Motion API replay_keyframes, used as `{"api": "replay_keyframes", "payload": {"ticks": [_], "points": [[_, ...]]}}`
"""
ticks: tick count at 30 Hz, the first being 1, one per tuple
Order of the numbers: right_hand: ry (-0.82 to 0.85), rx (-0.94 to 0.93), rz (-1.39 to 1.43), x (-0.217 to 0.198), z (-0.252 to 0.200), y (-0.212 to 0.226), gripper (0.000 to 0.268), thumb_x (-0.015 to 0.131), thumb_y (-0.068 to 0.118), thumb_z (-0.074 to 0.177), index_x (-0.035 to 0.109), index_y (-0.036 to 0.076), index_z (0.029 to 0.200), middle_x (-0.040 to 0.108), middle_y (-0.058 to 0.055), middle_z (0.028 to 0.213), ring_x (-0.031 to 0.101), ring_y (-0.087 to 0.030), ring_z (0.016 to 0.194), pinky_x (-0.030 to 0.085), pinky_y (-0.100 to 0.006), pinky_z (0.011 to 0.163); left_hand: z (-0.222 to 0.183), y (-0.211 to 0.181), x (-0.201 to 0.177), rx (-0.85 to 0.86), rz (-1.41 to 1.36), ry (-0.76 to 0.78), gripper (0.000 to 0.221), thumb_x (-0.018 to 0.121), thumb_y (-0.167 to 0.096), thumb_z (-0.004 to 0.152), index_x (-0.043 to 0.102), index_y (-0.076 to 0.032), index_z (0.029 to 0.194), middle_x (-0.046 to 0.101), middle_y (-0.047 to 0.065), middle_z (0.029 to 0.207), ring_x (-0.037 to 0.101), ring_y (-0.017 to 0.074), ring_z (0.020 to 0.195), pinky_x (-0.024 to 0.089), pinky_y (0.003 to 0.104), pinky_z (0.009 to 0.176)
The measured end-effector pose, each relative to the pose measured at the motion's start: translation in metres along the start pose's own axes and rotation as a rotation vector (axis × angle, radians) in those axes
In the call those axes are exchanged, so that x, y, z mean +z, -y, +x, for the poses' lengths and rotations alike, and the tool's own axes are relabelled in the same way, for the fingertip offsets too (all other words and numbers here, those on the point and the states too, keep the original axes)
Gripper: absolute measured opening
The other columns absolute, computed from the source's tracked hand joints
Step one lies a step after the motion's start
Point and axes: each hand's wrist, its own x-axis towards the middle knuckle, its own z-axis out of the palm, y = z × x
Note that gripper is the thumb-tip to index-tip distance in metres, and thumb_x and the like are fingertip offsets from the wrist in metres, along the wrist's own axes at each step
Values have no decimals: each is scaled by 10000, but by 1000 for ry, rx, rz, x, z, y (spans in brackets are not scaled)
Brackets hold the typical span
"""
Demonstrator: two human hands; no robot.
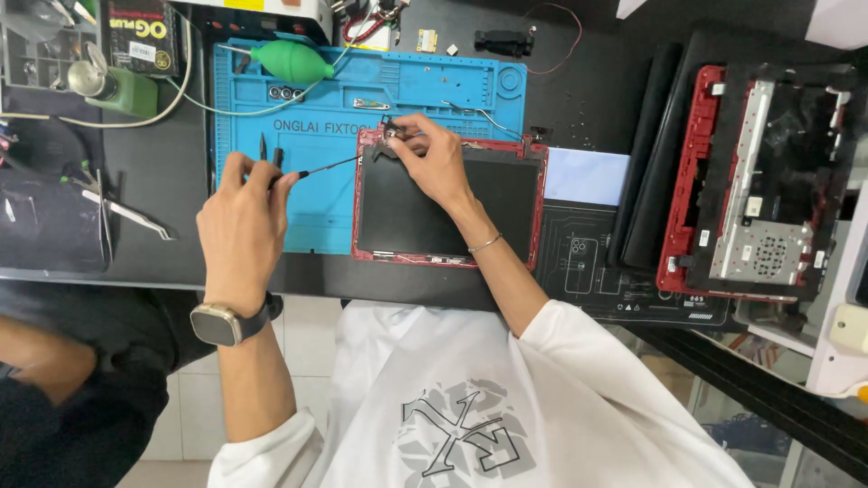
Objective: The person repairs a disassembled red laptop display on a blue silicone mat. They use a screwdriver and spudger to work on the screen bezel, then route and connect a thin ribbon cable along the bottom edge of the screen, pressing the connector into place with both hands.
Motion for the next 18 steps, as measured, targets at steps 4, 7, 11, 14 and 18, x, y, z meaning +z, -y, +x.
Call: {"api": "replay_keyframes", "payload": {"ticks": [4, 7, 11, 14, 18], "points": [[-41, -28, 1, -17, -24, -11, 263, 779, 73, 912, 706, 28, 1161, 780, -84, 923, 753, -94, 806, 613, -247, 713, -13, 7, 2, 1, -53, -75, 218, 686, -251, 1083, 693, -61, 976, 631, 107, 965, 640, 371, 768, 467, 457, 593], [-62, -55, -79, -29, -40, -7, 297, 778, 74, 913, 725, 48, 1203, 777, -78, 937, 714, -83, 778, 588, -241, 686, -20, 15, 8, -47, -119, -97, 190, 704, -214, 1080, 695, -53, 979, 634, 106, 909, 630, 360, 767, 460, 445, 615], [-104, -31, -192, -43, -62, -1, 303, 774, 56, 911, 728, 48, 1210, 765, -83, 937, 683, -105, 741, 550, -244, 641, -28, 21, 25, 10, -315, -123, 103, 714, -119, 1036, 693, -22, 1013, 639, 119, 930, 601, 327, 837, 465, 425, 725], [-139, -73, -279, -48, -70, 2, 316, 774, 50, 905, 721, 46, 1217, 737, -83, 935, 680, -132, 752, 535, -260, 636, -30, 16, 34, 41, -378, -90, 78, 716, -80, 1006, 694, -5, 1006, 636, 130, 922, 585, 320, 859, 461, 420, 770], [-187, -62, -334, -52, -76, 5, 320, 771, 52, 903, 727, 56, 1220, 687, -70, 962, 657, -153, 745, 513, -288, 606, -28, 6, 44, 61, -467, -18, 63, 698, -66, 992, 682, -6, 993, 660, 116, 939, 599, 313, 878, 463, 418, 787]]}}
